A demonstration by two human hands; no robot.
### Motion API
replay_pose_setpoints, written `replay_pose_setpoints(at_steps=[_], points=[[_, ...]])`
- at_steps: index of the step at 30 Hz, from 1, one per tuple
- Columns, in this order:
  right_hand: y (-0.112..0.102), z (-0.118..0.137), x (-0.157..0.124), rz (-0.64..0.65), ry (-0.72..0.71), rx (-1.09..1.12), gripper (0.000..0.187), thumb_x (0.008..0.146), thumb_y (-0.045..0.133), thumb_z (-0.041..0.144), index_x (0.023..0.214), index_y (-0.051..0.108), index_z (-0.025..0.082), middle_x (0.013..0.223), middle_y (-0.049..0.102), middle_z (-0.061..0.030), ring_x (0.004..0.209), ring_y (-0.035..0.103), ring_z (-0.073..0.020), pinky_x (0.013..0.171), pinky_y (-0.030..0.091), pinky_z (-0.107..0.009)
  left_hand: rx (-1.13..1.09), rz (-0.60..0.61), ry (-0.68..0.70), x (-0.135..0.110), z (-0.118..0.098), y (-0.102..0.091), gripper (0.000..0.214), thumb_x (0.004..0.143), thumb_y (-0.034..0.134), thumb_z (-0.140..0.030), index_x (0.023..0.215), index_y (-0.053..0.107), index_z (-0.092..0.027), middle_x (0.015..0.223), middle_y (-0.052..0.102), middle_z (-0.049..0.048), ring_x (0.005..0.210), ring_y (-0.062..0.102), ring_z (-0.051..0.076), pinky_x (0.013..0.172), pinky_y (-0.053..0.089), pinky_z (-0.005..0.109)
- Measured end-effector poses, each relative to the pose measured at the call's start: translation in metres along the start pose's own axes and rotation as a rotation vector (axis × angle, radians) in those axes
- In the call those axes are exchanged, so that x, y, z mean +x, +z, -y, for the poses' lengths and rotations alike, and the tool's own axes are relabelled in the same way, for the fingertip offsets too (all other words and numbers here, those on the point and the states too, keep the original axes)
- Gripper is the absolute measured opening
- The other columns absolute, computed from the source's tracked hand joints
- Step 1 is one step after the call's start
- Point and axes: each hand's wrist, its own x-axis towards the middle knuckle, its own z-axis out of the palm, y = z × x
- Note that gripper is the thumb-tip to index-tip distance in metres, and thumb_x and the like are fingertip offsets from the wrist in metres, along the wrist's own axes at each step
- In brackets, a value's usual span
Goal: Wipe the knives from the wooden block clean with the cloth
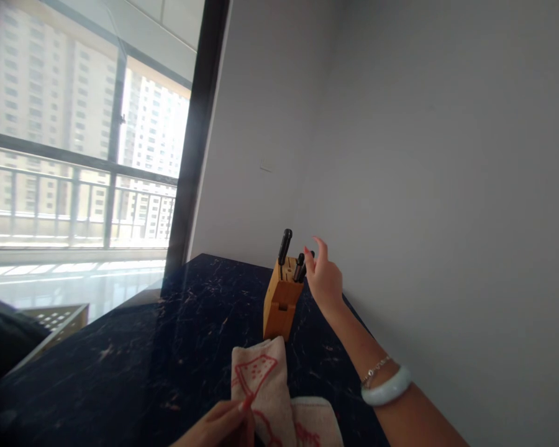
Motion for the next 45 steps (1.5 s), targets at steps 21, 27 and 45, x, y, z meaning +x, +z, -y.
replay_pose_setpoints(at_steps=[21,27,45], points=[[-0.024,0.001,0.058,0.11,0.005,0.237,0.041,0.083,0.034,0.048,0.077,0.059,0.016,0.044,0.053,0.0021,0.036,0.048,-0.0104,0.042,0.037,-0.021,0.019,-0.02,-0.037,0.0,-0.004,-0.001,0.068,0.065,0.038,-0.076,0.065,0.057,-0.01,0.051,0.047,-0.0009,0.045,0.036,0.007,0.044,0.02,0.021],[-0.084,0.028,0.073,-0.422,-0.125,0.042,0.032,0.084,0.04,0.039,0.077,0.062,0.017,0.055,0.056,-0.0009,0.05,0.05,-0.0127,0.052,0.036,-0.024,0.022,-0.02,-0.023,0.0,-0.004,-0.001,0.066,0.067,0.038,-0.074,0.065,0.058,-0.011,0.052,0.046,-0.0015,0.045,0.036,0.006,0.044,0.019,0.021],[0.017,0.058,-0.185,0.07,-0.729,0.234,0.024,0.089,0.034,0.016,0.093,0.057,0.021,0.063,0.06,0.002,0.058,0.056,-0.01,0.057,0.042,-0.021,-0.404,-0.253,-0.104,0.004,-0.006,-0.015,0.065,0.068,0.041,-0.071,0.087,0.06,-0.012,0.064,0.061,0.0034,0.053,0.056,0.013,0.046,0.041,0.022]])
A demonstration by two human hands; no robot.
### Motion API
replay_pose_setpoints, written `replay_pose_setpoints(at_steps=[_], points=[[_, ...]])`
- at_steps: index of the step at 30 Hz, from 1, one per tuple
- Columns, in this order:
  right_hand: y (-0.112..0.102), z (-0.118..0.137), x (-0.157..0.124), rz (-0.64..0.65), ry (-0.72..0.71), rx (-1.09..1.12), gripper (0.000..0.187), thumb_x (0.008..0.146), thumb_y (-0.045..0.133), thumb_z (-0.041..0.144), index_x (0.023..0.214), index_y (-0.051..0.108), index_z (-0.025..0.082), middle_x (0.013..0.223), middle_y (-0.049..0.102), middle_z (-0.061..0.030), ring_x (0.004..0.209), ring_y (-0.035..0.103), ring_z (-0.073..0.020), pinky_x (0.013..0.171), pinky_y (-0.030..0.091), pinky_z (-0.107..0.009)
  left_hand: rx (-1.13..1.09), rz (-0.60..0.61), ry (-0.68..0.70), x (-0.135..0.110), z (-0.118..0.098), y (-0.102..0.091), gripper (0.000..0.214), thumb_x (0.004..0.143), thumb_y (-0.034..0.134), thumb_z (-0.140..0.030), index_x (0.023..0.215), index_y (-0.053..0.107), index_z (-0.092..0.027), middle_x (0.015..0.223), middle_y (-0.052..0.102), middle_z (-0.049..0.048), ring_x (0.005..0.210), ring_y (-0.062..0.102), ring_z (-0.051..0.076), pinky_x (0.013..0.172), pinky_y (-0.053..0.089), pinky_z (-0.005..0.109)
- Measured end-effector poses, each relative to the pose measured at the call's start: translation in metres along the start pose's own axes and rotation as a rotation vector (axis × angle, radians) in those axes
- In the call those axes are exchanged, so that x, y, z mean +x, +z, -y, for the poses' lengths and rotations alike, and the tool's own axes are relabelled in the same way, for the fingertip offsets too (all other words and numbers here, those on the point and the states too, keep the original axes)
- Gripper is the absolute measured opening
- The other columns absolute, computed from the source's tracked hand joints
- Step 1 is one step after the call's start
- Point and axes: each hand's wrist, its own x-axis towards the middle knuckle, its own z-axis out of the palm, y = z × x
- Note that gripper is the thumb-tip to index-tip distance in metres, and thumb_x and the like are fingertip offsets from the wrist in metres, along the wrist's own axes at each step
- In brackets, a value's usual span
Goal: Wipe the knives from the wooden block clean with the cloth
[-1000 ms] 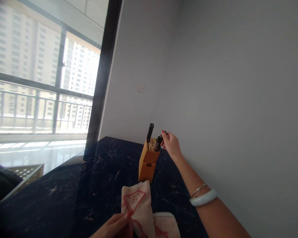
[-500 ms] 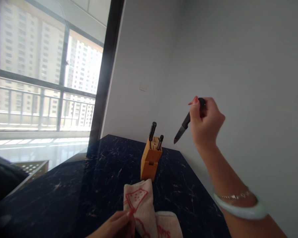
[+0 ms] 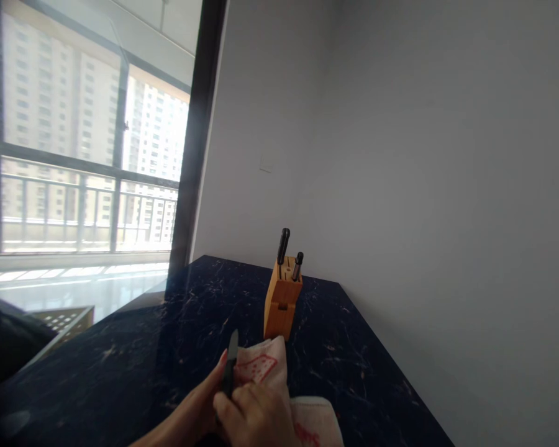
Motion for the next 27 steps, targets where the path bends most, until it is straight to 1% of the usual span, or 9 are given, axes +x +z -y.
replay_pose_setpoints(at_steps=[3,7,10,13,16,18,22,24,27], points=[[0.012,-0.003,-0.013,0.042,0.054,0.031,0.029,0.088,0.031,0.016,0.102,0.056,0.021,0.077,0.064,-0.001,0.071,0.059,-0.0122,0.065,0.045,-0.022,-0.075,-0.128,0.034,0.004,-0.002,-0.004,0.051,0.063,0.061,-0.059,0.088,0.057,-0.015,0.065,0.06,0.0,0.061,0.058,0.015,0.05,0.045,0.024],[0.003,-0.012,-0.028,0.203,0.24,-0.188,0.037,0.08,0.045,0.026,0.115,0.049,0.014,0.1,0.063,-0.0105,0.086,0.057,-0.0232,0.067,0.045,-0.033,-0.048,-0.279,0.17,0.012,-0.003,-0.012,0.048,0.052,0.073,-0.05,0.079,0.052,-0.016,0.06,0.059,-0.0027,0.055,0.057,0.013,0.05,0.045,0.023],[-0.007,-0.02,-0.042,0.357,0.371,-0.332,0.031,0.07,0.057,0.032,0.097,0.06,0.017,0.087,0.064,-0.0118,0.074,0.057,-0.0269,0.06,0.041,-0.038,0.053,-0.295,0.251,0.014,-0.004,-0.015,0.05,0.049,0.071,-0.056,0.07,0.049,-0.016,0.049,0.052,-0.0066,0.039,0.048,0.008,0.04,0.038,0.019],[-0.015,-0.033,-0.055,0.517,0.434,-0.397,0.014,0.066,0.058,0.017,0.078,0.064,0.022,0.079,0.065,-0.0078,0.075,0.057,-0.0271,0.065,0.038,-0.04,0.128,-0.305,0.269,0.009,-0.005,-0.011,0.049,0.057,0.063,-0.06,0.073,0.051,-0.016,0.044,0.042,-0.0102,0.033,0.036,0.003,0.034,0.029,0.016],[-0.026,-0.053,-0.062,0.593,0.561,-0.447,0.031,0.068,0.051,0.007,0.088,0.065,0.026,0.09,0.065,-0.0081,0.087,0.055,-0.0298,0.076,0.033,-0.046,0.162,-0.316,0.226,0.003,-0.007,-0.006,0.051,0.057,0.061,-0.062,0.075,0.052,-0.016,0.044,0.037,-0.0112,0.031,0.031,0.002,0.032,0.025,0.016],[-0.033,-0.065,-0.062,0.656,0.67,-0.375,0.038,0.066,0.047,0.005,0.09,0.065,0.028,0.094,0.065,-0.0056,0.093,0.053,-0.0291,0.08,0.03,-0.047,0.176,-0.304,0.195,0.001,-0.008,-0.005,0.052,0.057,0.06,-0.063,0.075,0.052,-0.016,0.044,0.036,-0.0115,0.031,0.027,0.001,0.032,0.022,0.015],[-0.032,-0.08,-0.056,0.607,0.859,-0.244,0.048,0.067,0.037,0.001,0.101,0.062,0.025,0.108,0.061,-0.0017,0.102,0.049,-0.0219,0.083,0.031,-0.037,0.206,-0.259,0.113,0.002,-0.009,-0.007,0.054,0.058,0.057,-0.066,0.077,0.051,-0.016,0.044,0.032,-0.0123,0.03,0.019,0.0,0.031,0.013,0.015],[-0.024,-0.082,-0.056,0.553,0.912,-0.258,0.044,0.074,0.036,0.009,0.113,0.056,0.018,0.116,0.056,-0.0056,0.108,0.045,-0.0234,0.086,0.03,-0.036,0.232,-0.224,0.07,0.002,-0.009,-0.009,0.056,0.057,0.054,-0.069,0.078,0.051,-0.017,0.043,0.031,-0.0126,0.03,0.016,0.0,0.03,0.008,0.015],[-0.009,-0.083,-0.061,0.597,0.974,-0.213,0.046,0.08,0.04,0.028,0.123,0.047,0.012,0.116,0.056,-0.0102,0.107,0.044,-0.0276,0.085,0.03,-0.038,0.273,-0.171,0.032,0.001,-0.011,-0.009,0.054,0.061,0.051,-0.069,0.08,0.051,-0.018,0.043,0.031,-0.0125,0.03,0.015,0.0,0.031,0.006,0.016]])
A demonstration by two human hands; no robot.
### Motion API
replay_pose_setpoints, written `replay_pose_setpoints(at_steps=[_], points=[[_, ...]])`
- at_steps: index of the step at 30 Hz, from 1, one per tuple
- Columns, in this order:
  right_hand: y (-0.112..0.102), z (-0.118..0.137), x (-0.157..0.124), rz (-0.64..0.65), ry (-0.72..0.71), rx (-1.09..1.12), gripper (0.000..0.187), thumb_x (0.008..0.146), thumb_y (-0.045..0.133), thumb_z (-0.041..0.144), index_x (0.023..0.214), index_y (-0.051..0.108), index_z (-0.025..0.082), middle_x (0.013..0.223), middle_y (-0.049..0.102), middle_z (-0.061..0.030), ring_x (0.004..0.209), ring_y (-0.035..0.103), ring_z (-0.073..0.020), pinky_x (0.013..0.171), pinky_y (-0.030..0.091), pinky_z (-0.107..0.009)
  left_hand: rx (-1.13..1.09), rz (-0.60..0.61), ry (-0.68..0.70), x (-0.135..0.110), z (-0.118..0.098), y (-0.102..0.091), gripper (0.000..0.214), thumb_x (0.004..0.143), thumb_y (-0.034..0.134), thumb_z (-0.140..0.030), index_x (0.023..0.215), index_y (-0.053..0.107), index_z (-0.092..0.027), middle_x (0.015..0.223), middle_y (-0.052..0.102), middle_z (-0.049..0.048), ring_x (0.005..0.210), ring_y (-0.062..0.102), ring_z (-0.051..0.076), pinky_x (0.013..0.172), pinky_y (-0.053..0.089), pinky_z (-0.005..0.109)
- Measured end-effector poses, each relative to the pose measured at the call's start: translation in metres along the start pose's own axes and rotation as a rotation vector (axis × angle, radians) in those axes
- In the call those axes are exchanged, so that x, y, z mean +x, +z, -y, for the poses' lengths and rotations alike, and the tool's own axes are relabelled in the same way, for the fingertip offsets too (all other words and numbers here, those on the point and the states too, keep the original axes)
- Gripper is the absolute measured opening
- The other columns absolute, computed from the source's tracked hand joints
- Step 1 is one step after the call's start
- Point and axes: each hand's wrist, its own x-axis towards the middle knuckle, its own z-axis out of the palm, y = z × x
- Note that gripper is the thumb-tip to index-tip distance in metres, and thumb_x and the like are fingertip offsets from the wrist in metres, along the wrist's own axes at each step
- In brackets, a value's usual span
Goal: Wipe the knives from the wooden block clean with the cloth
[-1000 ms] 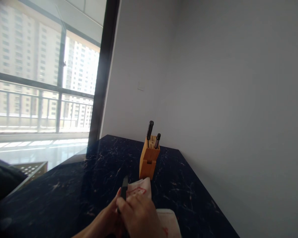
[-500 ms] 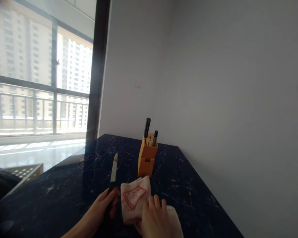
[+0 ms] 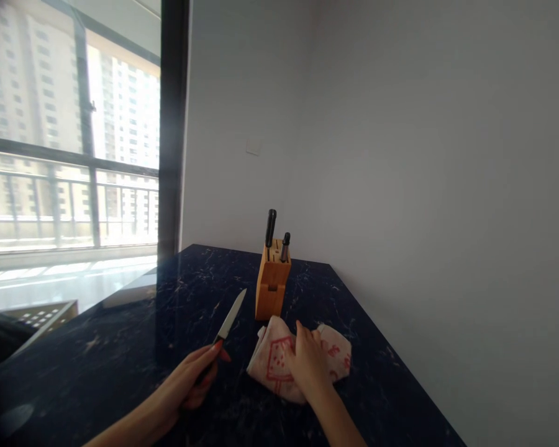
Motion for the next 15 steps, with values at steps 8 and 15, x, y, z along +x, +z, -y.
replay_pose_setpoints(at_steps=[8,15], points=[[0.008,0.005,0.004,-0.1,0.009,0.166,0.026,0.072,0.049,0.026,0.095,0.059,0.019,0.091,0.063,-0.0049,0.089,0.052,-0.0235,0.075,0.032,-0.033,0.133,0.116,-0.014,-0.004,-0.001,0.0,0.056,0.062,0.047,-0.071,0.082,0.05,-0.018,0.042,0.034,-0.0122,0.028,0.016,0.001,0.027,0.01,0.015],[-0.023,-0.003,-0.002,-0.529,0.156,0.272,0.011,0.072,0.047,0.023,0.083,0.052,0.021,0.079,0.062,-0.0027,0.069,0.052,-0.0191,0.071,0.032,-0.031,0.231,0.175,-0.001,-0.007,-0.005,0.002,0.056,0.069,0.042,-0.068,0.087,0.052,-0.017,0.039,0.037,-0.0118,0.024,0.022,0.002,0.025,0.018,0.014]])
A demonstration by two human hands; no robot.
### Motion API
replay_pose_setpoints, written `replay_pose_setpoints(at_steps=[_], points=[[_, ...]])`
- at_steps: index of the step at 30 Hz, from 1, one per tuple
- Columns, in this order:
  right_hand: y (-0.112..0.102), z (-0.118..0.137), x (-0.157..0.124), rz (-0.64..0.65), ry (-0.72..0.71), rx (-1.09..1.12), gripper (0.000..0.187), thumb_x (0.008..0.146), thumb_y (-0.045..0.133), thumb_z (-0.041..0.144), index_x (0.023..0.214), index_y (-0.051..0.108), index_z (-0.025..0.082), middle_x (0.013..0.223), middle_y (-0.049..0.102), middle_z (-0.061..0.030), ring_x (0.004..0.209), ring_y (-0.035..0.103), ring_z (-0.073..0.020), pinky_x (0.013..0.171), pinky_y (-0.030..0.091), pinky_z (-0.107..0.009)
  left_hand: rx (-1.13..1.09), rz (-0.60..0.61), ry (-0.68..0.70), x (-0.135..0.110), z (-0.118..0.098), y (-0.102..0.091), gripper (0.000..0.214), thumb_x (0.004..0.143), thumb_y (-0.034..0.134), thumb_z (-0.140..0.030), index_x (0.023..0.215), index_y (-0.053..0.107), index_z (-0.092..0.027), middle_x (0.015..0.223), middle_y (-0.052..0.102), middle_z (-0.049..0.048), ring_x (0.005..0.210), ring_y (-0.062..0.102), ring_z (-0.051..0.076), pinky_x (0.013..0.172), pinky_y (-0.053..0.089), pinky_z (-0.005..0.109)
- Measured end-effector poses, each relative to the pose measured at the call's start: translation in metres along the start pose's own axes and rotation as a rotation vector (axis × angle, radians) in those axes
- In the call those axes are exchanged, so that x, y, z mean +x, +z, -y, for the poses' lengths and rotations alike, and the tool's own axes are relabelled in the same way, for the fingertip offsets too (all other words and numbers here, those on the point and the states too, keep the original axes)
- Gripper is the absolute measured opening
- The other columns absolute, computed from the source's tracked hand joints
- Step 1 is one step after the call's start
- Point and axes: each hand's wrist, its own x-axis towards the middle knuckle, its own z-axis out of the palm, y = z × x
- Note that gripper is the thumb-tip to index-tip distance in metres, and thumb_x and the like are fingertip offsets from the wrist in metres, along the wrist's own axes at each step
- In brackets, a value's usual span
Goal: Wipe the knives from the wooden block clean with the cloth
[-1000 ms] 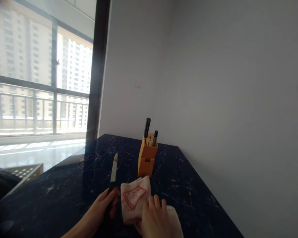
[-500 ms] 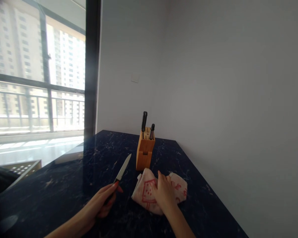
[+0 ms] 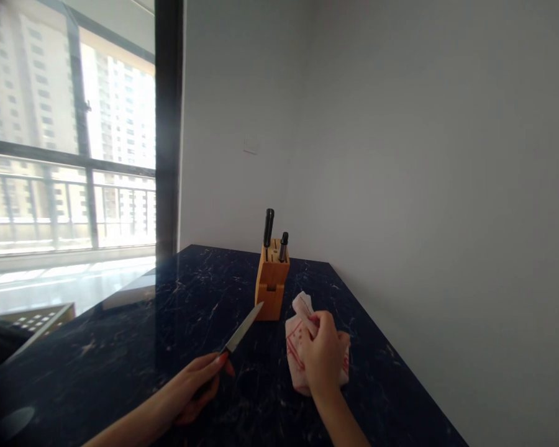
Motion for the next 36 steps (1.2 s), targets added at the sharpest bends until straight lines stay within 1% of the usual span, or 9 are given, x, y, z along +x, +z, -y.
replay_pose_setpoints(at_steps=[4,7,14,17,20,23,28,32,36], points=[[0.0,0.009,-0.009,0.069,-0.158,-0.003,0.015,0.074,0.049,0.021,0.087,0.057,0.023,0.071,0.063,-0.0009,0.066,0.053,-0.0188,0.069,0.031,-0.032,0.03,-0.007,0.0,-0.001,-0.001,0.002,0.059,0.07,0.038,-0.068,0.088,0.053,-0.014,0.035,0.041,-0.0094,0.022,0.031,0.005,0.025,0.022,0.015],[0.005,0.027,-0.025,0.155,-0.321,0.094,0.02,0.075,0.049,0.017,0.091,0.058,0.023,0.078,0.065,-0.0001,0.07,0.056,-0.0167,0.07,0.03,-0.031,0.066,0.015,-0.017,0.002,0.003,0.001,0.059,0.072,0.035,-0.067,0.089,0.054,-0.013,0.033,0.042,-0.0088,0.02,0.03,0.006,0.023,0.021,0.015],[0.005,0.059,-0.055,0.377,-0.563,0.214,0.025,0.077,0.05,0.018,0.101,0.054,0.024,0.084,0.064,0.0007,0.074,0.055,-0.0155,0.069,0.028,-0.029,0.206,-0.006,-0.046,0.0,0.0,0.003,0.044,0.073,0.051,-0.045,0.102,0.047,-0.012,0.034,0.042,-0.0102,0.023,0.03,0.006,0.023,0.023,0.014],[0.008,0.056,-0.056,0.364,-0.598,0.208,0.025,0.081,0.044,0.016,0.102,0.052,0.024,0.082,0.063,0.0009,0.073,0.055,-0.0144,0.069,0.027,-0.028,0.228,0.006,-0.051,-0.001,-0.002,0.006,0.042,0.075,0.048,-0.04,0.107,0.045,-0.013,0.037,0.044,-0.0097,0.024,0.031,0.006,0.023,0.023,0.013],[0.014,0.048,-0.051,0.311,-0.619,0.177,0.023,0.084,0.037,0.015,0.098,0.053,0.024,0.081,0.062,0.0009,0.072,0.054,-0.0141,0.07,0.025,-0.029,0.219,-0.003,0.008,0.002,0.002,0.006,0.03,0.076,0.048,-0.038,0.095,0.05,-0.014,0.045,0.046,-0.0082,0.027,0.033,0.004,0.025,0.022,0.013],[0.018,0.04,-0.045,0.295,-0.718,0.116,0.022,0.086,0.036,0.017,0.098,0.053,0.024,0.078,0.062,0.0019,0.07,0.053,-0.0138,0.072,0.024,-0.031,0.223,-0.03,0.038,0.008,0.009,0.006,0.02,0.077,0.046,-0.032,0.085,0.053,-0.015,0.042,0.044,-0.0085,0.028,0.034,0.004,0.028,0.021,0.013],[0.018,0.038,-0.036,0.265,-0.826,0.085,0.022,0.087,0.032,0.017,0.088,0.054,0.022,0.07,0.058,0.0027,0.067,0.052,-0.0123,0.07,0.025,-0.031,0.215,-0.053,0.079,0.017,0.018,0.004,0.018,0.074,0.046,-0.028,0.08,0.056,-0.013,0.045,0.049,-0.0058,0.034,0.043,0.006,0.035,0.028,0.015],[0.017,0.039,-0.035,0.251,-0.809,0.072,0.022,0.087,0.033,0.017,0.089,0.054,0.022,0.071,0.059,0.0026,0.066,0.052,-0.0121,0.069,0.025,-0.03,0.214,-0.053,0.091,0.018,0.017,0.005,0.023,0.075,0.046,-0.031,0.083,0.058,-0.012,0.045,0.05,-0.0046,0.037,0.044,0.008,0.035,0.026,0.015],[0.024,0.035,-0.038,0.2,-0.749,0.121,0.023,0.087,0.032,0.019,0.088,0.055,0.022,0.069,0.059,0.0024,0.062,0.051,-0.0121,0.066,0.024,-0.03,0.279,-0.066,0.069,0.011,0.006,0.007,0.018,0.071,0.048,-0.023,0.081,0.059,-0.014,0.048,0.051,-0.0049,0.039,0.045,0.008,0.038,0.031,0.016]])
